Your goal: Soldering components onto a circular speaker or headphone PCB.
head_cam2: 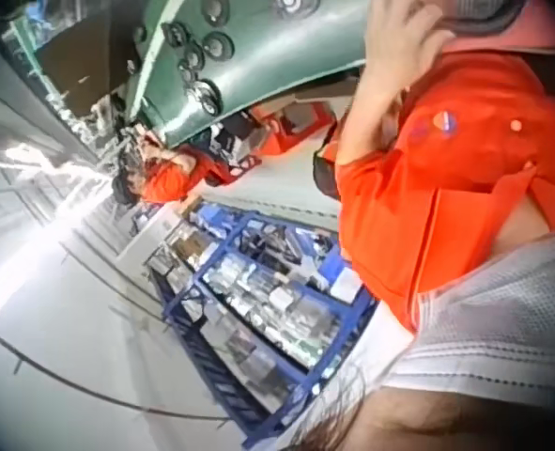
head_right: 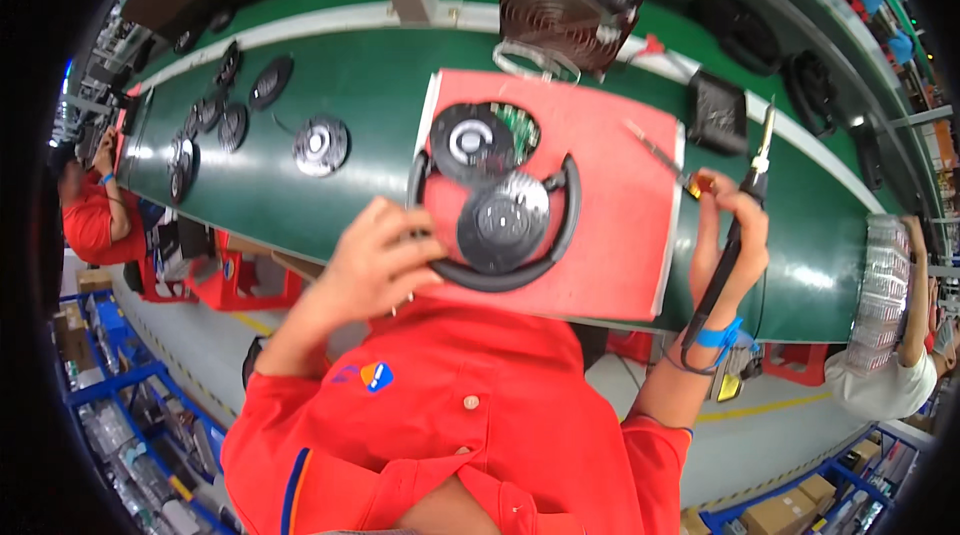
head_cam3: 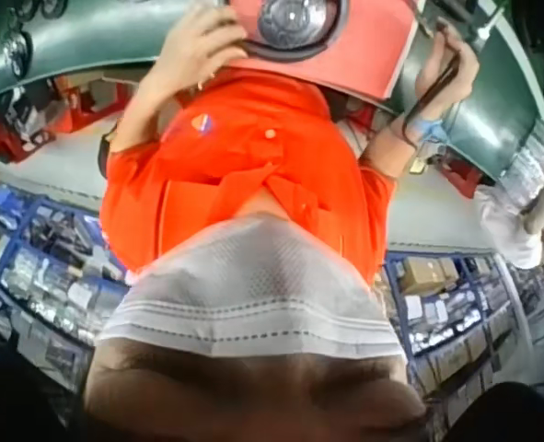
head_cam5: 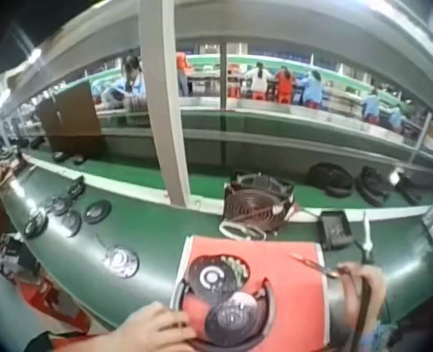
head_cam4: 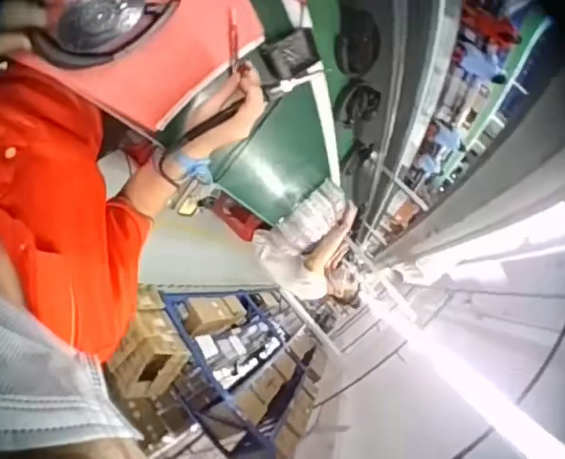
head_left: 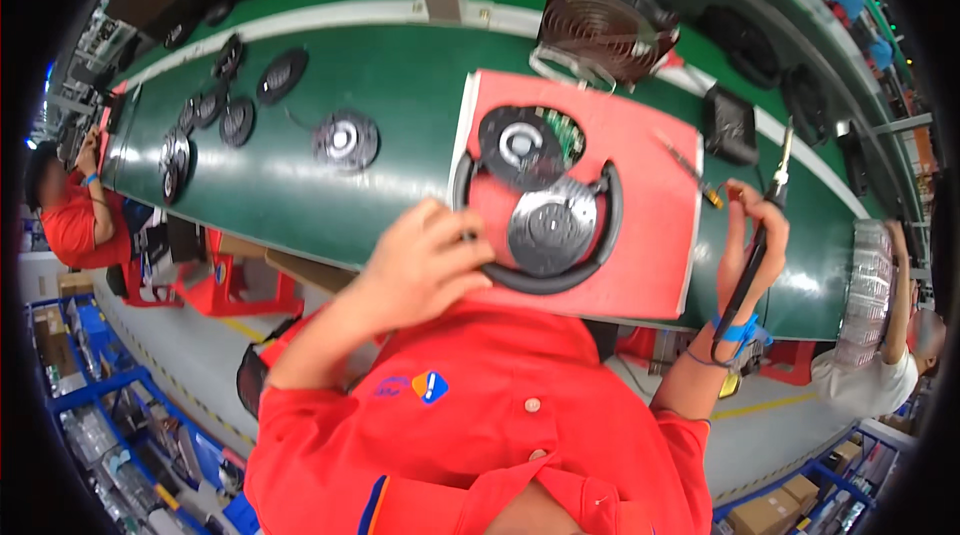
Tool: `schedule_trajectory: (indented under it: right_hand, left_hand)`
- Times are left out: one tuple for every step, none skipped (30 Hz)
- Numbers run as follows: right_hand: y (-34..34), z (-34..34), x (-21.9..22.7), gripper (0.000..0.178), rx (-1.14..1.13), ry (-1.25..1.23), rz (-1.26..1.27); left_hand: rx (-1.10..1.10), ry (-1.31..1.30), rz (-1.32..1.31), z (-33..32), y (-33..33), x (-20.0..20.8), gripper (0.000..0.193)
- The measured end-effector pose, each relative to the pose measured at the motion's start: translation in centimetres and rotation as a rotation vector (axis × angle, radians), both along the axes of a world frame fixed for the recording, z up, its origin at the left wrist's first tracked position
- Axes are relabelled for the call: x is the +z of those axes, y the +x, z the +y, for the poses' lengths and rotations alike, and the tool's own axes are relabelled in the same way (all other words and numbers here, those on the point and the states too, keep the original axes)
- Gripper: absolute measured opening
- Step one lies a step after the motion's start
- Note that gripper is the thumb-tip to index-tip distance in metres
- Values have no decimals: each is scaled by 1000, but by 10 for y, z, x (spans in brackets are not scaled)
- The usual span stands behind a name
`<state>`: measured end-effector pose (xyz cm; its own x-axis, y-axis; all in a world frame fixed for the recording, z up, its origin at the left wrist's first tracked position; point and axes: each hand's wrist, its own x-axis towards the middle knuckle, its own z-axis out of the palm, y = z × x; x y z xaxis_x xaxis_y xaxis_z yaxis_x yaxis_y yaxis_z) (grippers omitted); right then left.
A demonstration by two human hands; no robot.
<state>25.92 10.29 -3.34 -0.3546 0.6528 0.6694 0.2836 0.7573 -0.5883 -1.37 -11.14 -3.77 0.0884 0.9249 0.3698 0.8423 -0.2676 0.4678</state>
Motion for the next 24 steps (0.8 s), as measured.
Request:
schedule_trajectory:
  right_hand:
    - [2,-3,0,18,17,7,0]
    - [4,-5,-2,18,28,9,-45]
    - [3,-9,-4,18,27,-11,-58]
    - [-1,-13,-7,19,19,-19,-18]
    - [-7,-16,-9,20,25,-24,25]
    - [-11,-21,-8,21,28,-19,17]
    - [-15,-25,-7,21,33,-28,14]
    - [-20,-27,-5,22,85,2,-12]
    - [-24,-30,-3,22,137,35,-37]
    - [-27,-32,-2,23,164,37,-31]
    - [-29,-34,0,23,160,38,-32]
    - [-32,-36,4,22,178,72,-94]
    - [-33,-38,6,21,191,104,-158]
    - [-36,-38,7,21,209,96,-131]
    - [-39,-38,8,21,202,95,-133]
    - [-41,-38,9,21,225,80,-128]
    - [-43,-37,10,21,248,64,-123]
    - [-45,-36,11,22,266,67,-126]
    - [-49,-36,11,22,262,67,-129]
    - [-52,-37,11,22,282,47,-118]
    - [-55,-36,12,23,302,27,-107]
    - [-57,-34,7,24,318,-2,-93]
    - [-61,-34,7,24,318,0,-95]
    - [-67,-35,8,24,333,-36,-79]
  left_hand:
    - [-24,-47,-88,1,-8,6,29]
    - [-18,-59,-189,4,-14,9,29]
    - [-58,37,-107,17,-23,15,30]
    - [-29,49,-91,29,-28,21,28]
    - [-4,86,-76,41,-32,20,30]
    - [-22,79,41,56,-39,23,33]
    - [-5,15,90,67,-41,25,41]
    - [-32,29,119,77,-44,22,45]
    - [-59,46,150,85,-45,18,50]
    - [-64,47,149,92,-45,15,50]
    - [-130,14,178,98,-46,13,55]
    - [-195,-18,208,101,-45,13,61]
    - [-204,-17,207,103,-44,14,61]
    - [-202,-79,187,106,-43,17,63]
    - [-199,-142,166,108,-43,18,64]
    - [-231,-22,168,111,-44,15,51]
    - [-236,-20,166,114,-47,14,51]
    - [-218,23,85,118,-51,12,37]
    - [-200,63,3,121,-53,11,25]
    - [-151,70,-154,124,-55,10,17]
    - [-90,74,-158,126,-60,13,18]
    - [30,54,-276,127,-63,12,19]
    - [150,35,-394,128,-65,9,19]
    - [271,60,-423,130,-71,3,22]
